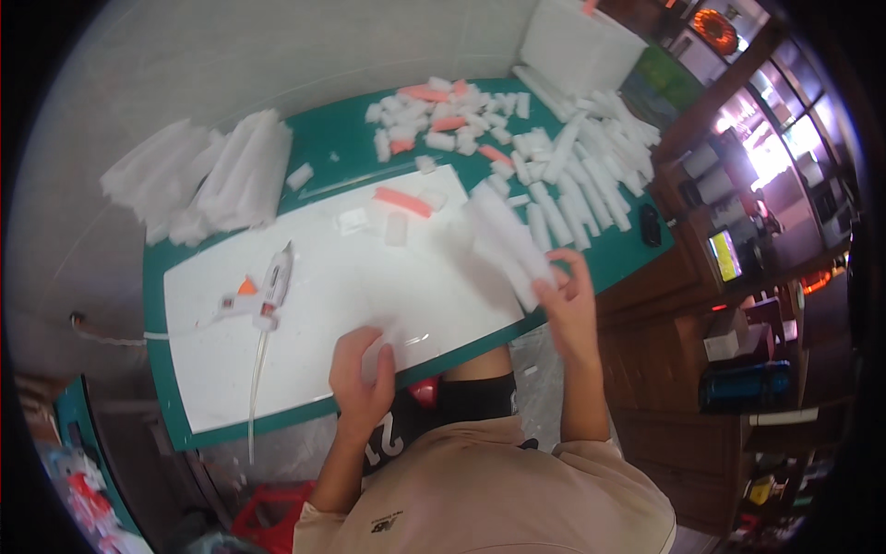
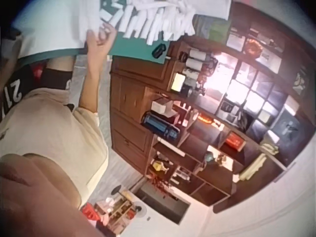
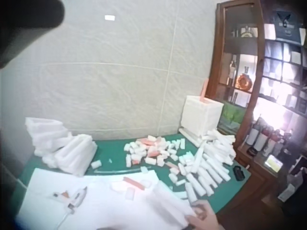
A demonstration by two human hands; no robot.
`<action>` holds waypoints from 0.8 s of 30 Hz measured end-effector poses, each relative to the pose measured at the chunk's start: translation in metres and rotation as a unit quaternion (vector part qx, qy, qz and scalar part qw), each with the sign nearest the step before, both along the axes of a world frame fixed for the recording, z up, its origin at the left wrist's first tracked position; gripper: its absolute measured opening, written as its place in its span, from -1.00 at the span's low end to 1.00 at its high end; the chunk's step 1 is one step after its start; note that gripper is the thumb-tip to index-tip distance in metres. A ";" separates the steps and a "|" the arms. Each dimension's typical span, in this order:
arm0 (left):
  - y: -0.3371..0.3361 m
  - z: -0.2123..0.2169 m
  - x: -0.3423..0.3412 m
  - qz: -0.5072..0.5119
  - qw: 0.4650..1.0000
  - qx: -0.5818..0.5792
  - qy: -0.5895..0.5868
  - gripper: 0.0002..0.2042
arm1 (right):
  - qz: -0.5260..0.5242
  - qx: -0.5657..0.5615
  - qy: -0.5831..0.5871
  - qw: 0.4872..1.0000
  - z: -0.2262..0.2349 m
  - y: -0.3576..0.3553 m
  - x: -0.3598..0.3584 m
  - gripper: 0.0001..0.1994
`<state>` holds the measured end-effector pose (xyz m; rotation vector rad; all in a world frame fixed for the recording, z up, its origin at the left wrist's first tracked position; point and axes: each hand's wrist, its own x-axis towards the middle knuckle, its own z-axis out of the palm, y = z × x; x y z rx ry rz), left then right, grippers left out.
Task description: Glue small foam blocks onto larger foam strips using a glue gun.
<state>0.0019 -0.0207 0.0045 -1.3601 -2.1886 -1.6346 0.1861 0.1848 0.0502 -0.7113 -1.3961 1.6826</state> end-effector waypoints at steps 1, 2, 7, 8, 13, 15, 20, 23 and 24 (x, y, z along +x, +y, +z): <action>0.003 0.006 0.003 -0.054 0.995 0.024 -0.081 -0.74 | 0.014 -0.008 -0.001 1.000 0.001 -0.016 -0.006 -0.57; 0.007 0.013 0.007 -0.106 0.980 0.048 -0.161 -0.63 | 0.063 -0.044 0.009 0.997 0.002 -0.031 -0.010 -0.58; 0.037 0.032 0.022 -0.222 0.852 0.112 -0.460 -0.19 | 0.152 -0.103 0.019 0.983 -0.019 -0.066 -0.027 -0.60; 0.040 0.032 0.022 -0.216 0.842 0.128 -0.478 -0.18 | 0.157 -0.107 0.023 0.982 -0.024 -0.069 -0.028 -0.60; 0.044 0.024 0.023 -0.193 0.853 0.149 -0.462 -0.15 | 0.110 -0.001 -0.046 0.993 -0.025 -0.075 -0.030 -0.53; 0.044 0.024 0.024 -0.179 0.858 0.150 -0.458 -0.13 | 0.093 0.000 -0.038 0.995 -0.029 -0.076 -0.032 -0.51; 0.046 0.022 0.024 -0.171 0.854 0.164 -0.463 -0.11 | 0.067 -0.008 -0.038 0.997 -0.034 -0.081 -0.034 -0.52; 0.044 0.019 0.021 -0.171 0.859 0.155 -0.457 -0.11 | 0.085 0.036 -0.055 0.994 -0.037 -0.081 -0.034 -0.51; 0.043 0.019 0.020 -0.172 0.860 0.150 -0.456 -0.11 | 0.097 0.036 -0.063 0.993 -0.038 -0.081 -0.034 -0.49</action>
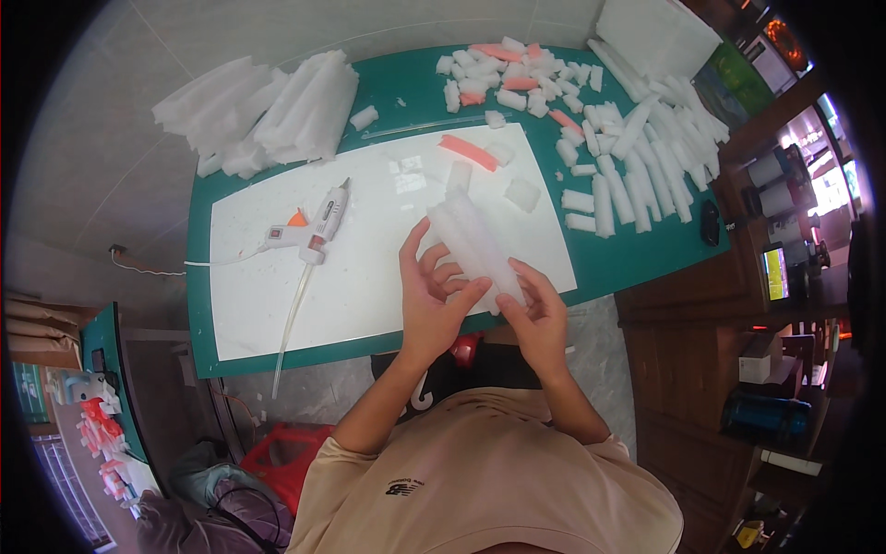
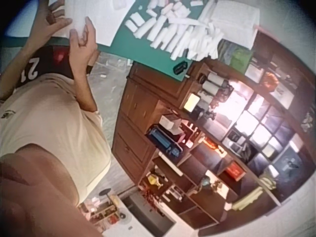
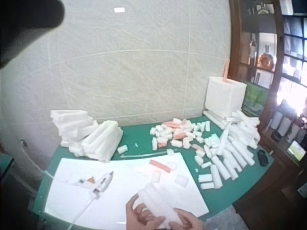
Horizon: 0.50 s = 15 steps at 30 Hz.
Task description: Glue small foam blocks onto larger foam strips using a glue gun.
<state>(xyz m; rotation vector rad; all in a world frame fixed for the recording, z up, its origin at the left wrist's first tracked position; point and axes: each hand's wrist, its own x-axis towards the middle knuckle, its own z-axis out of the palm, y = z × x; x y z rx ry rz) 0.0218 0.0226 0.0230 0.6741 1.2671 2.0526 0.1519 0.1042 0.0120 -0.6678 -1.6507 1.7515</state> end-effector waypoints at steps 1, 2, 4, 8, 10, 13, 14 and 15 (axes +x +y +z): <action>0.000 0.000 -0.001 0.001 1.000 -0.001 -0.001 -0.11 | 0.012 -0.001 -0.009 1.000 -0.001 0.001 0.000 -0.47; 0.000 0.000 -0.001 0.007 1.000 0.003 -0.007 -0.11 | 0.013 -0.001 -0.009 1.000 0.002 0.001 -0.001 -0.47; -0.001 0.001 -0.003 0.011 1.000 0.004 -0.016 -0.11 | 0.049 -0.023 0.001 0.999 0.010 0.001 -0.002 -0.41; -0.001 0.001 -0.005 0.016 1.000 0.001 -0.025 -0.10 | 0.058 -0.021 -0.014 0.998 0.011 0.003 -0.003 -0.37; -0.001 0.001 -0.005 0.013 1.000 0.007 -0.027 -0.10 | 0.061 -0.008 -0.024 0.998 0.012 0.004 -0.004 -0.36; -0.005 0.001 -0.005 0.010 0.999 0.014 -0.028 -0.12 | 0.073 -0.021 -0.013 0.997 0.009 0.004 -0.001 -0.36; -0.008 -0.003 -0.007 0.003 1.000 0.018 -0.018 -0.16 | 0.070 -0.023 -0.011 0.997 0.008 0.005 0.000 -0.36; -0.011 -0.007 -0.010 -0.003 1.000 0.022 -0.008 -0.20 | 0.081 -0.037 0.000 0.996 0.007 0.005 0.000 -0.36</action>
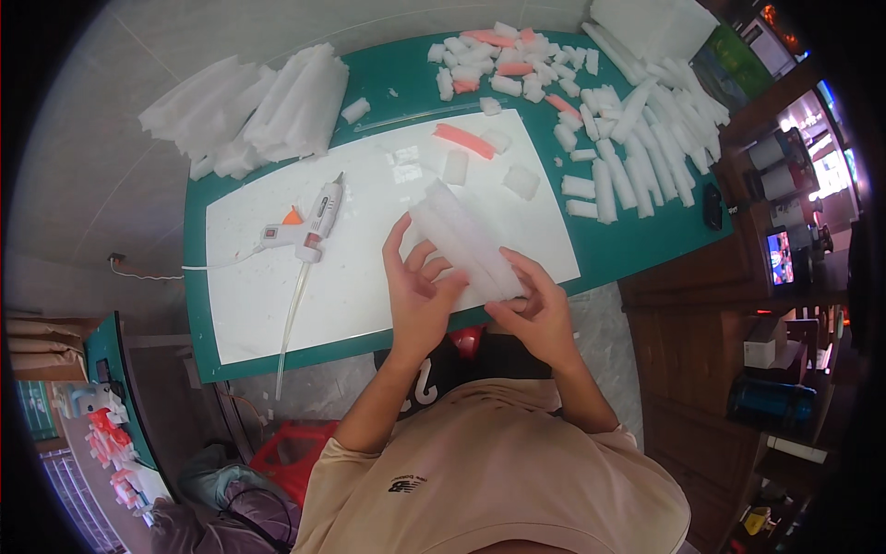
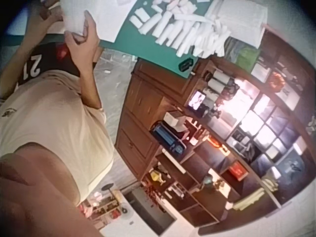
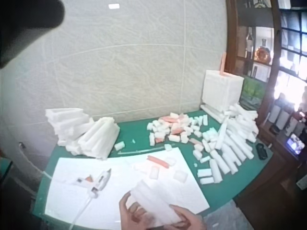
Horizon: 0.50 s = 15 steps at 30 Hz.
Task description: Glue small foam blocks onto larger foam strips using a glue gun.
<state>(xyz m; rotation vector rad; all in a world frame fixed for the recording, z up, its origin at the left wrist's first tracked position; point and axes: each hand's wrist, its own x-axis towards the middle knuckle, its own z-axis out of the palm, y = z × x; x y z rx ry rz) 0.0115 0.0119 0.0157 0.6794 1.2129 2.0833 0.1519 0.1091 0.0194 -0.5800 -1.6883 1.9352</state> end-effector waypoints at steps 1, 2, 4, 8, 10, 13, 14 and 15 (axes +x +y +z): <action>-0.001 -0.003 -0.003 -0.001 1.000 -0.001 0.003 -0.20 | 0.011 -0.015 0.011 1.000 -0.001 0.000 0.000 -0.36; -0.001 -0.006 -0.006 0.011 0.997 0.021 -0.067 -0.25 | 0.011 -0.016 0.014 1.000 -0.001 0.000 0.001 -0.36; 0.002 -0.007 -0.009 0.021 0.990 0.040 -0.135 -0.30 | 0.025 -0.022 0.014 0.999 -0.001 0.002 0.003 -0.38; 0.008 0.007 -0.006 -0.002 1.000 0.027 0.008 -0.37 | 0.027 -0.005 -0.033 0.999 0.002 0.000 0.008 -0.43; 0.010 0.015 -0.004 -0.014 0.998 0.011 0.059 -0.40 | 0.033 0.066 -0.043 0.996 0.002 0.001 0.010 -0.46; 0.013 0.020 -0.002 -0.009 0.999 -0.008 -0.030 -0.43 | 0.042 0.098 -0.054 0.993 0.002 0.002 0.011 -0.46; 0.015 0.021 0.001 0.010 0.999 -0.007 -0.029 -0.44 | 0.042 0.095 -0.052 0.993 0.002 0.002 0.011 -0.46; 0.018 0.021 0.003 0.030 0.999 -0.004 -0.028 -0.45 | 0.040 0.107 -0.051 0.992 0.002 0.003 0.011 -0.46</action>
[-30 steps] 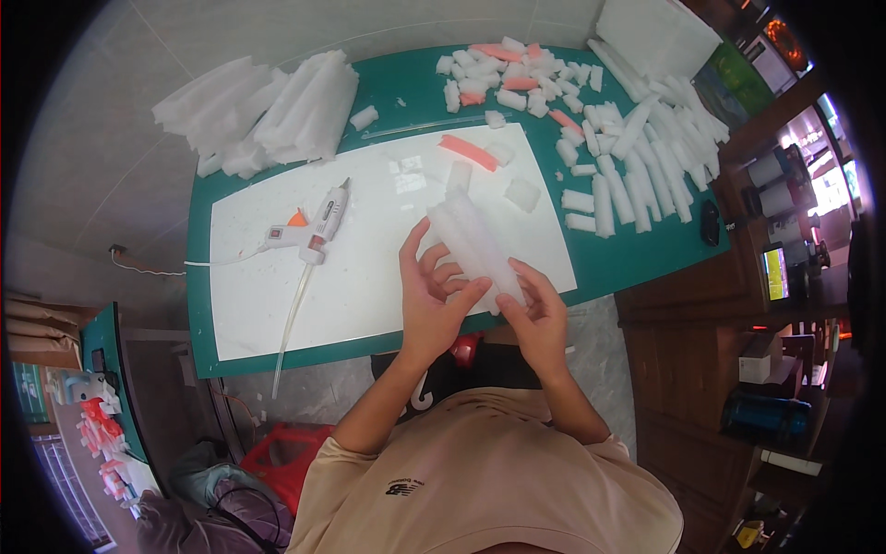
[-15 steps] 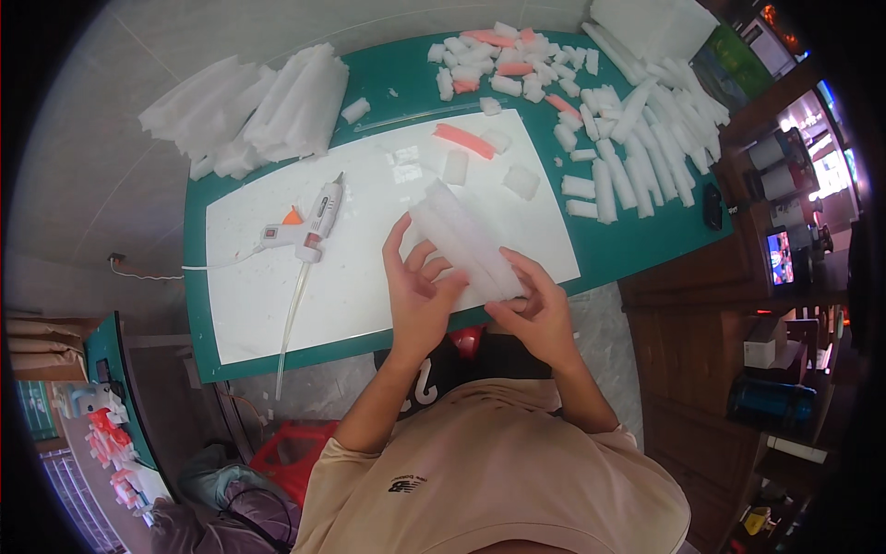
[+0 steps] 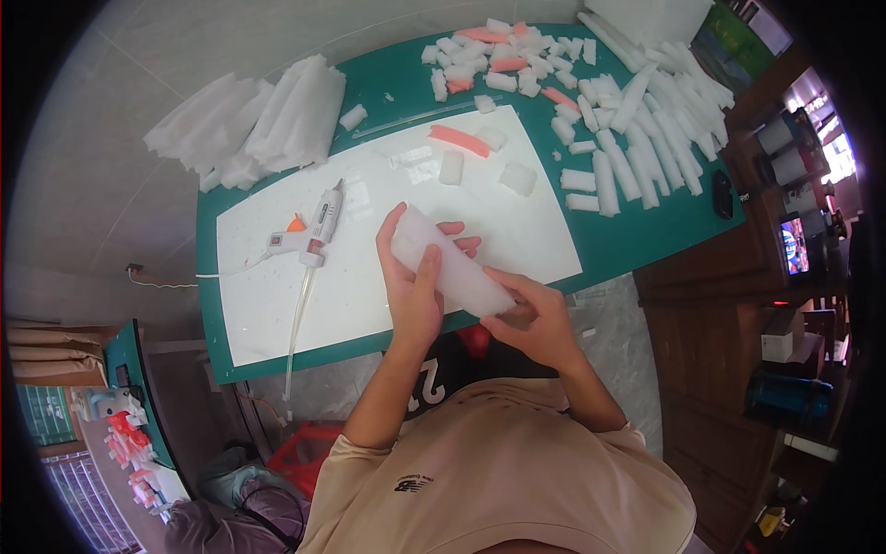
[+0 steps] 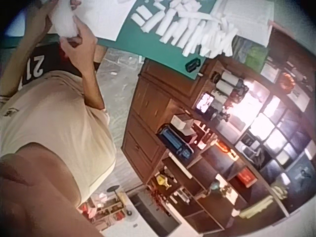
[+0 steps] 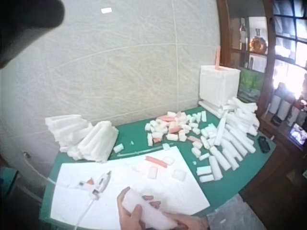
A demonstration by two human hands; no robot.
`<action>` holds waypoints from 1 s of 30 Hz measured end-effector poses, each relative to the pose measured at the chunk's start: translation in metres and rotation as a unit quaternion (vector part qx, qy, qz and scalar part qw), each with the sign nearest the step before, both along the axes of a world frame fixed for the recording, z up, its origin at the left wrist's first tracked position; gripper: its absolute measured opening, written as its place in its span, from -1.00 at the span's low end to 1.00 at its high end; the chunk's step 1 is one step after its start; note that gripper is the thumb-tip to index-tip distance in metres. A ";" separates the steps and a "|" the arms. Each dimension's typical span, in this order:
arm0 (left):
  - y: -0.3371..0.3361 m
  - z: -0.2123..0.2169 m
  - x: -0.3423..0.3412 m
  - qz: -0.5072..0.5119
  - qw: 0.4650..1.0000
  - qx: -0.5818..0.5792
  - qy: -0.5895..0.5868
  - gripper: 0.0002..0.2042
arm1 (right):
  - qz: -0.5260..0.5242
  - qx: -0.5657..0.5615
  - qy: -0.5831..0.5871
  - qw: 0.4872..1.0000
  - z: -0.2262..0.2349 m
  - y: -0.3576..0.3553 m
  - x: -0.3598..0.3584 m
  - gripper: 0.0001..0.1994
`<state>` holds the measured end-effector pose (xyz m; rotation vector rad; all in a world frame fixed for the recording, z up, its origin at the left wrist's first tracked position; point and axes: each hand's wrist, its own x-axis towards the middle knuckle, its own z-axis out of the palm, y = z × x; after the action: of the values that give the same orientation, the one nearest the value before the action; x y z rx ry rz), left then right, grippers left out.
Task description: Glue small foam blocks onto larger foam strips using a glue gun.
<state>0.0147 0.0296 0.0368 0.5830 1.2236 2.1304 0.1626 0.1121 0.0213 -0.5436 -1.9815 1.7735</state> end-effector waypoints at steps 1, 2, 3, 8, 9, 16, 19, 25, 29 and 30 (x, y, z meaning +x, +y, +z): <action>0.002 0.001 0.002 0.002 1.000 -0.002 0.002 -0.45 | -0.001 0.012 0.002 1.000 0.000 0.001 0.000 -0.45; 0.003 0.002 0.004 0.009 1.000 0.005 0.002 -0.46 | 0.002 0.010 0.003 1.000 0.000 0.002 0.001 -0.45; 0.005 0.003 0.006 0.016 1.000 0.012 0.002 -0.47 | 0.002 0.008 0.002 1.000 0.001 0.003 0.001 -0.45; 0.007 -0.003 0.007 0.003 1.000 0.016 -0.016 -0.49 | 0.006 -0.003 0.010 1.000 -0.004 0.007 0.004 -0.46; 0.007 -0.003 0.007 -0.008 0.999 0.029 -0.028 -0.49 | 0.008 -0.009 0.010 1.000 -0.005 0.008 0.004 -0.46; 0.012 -0.005 0.010 0.006 1.000 0.001 0.003 -0.58 | 0.002 -0.088 0.028 0.996 -0.014 0.010 0.005 -0.45; 0.013 -0.004 0.008 -0.003 1.000 0.013 -0.016 -0.59 | 0.006 -0.100 0.024 0.995 -0.014 0.013 0.004 -0.45; 0.018 -0.008 0.008 0.027 1.000 -0.011 0.002 -0.60 | 0.012 -0.082 0.010 0.997 -0.010 0.016 0.004 -0.42; 0.010 -0.008 0.001 0.011 1.000 0.008 -0.021 -0.60 | -0.005 -0.097 0.013 0.995 -0.012 0.016 0.005 -0.47; 0.004 -0.009 -0.002 0.005 1.000 -0.003 -0.015 -0.59 | -0.002 -0.052 0.000 0.999 -0.015 0.020 0.006 -0.48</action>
<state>0.0123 0.0338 0.0277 0.5411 1.2188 2.1364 0.1682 0.1323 0.0065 -0.5806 -1.8951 1.8827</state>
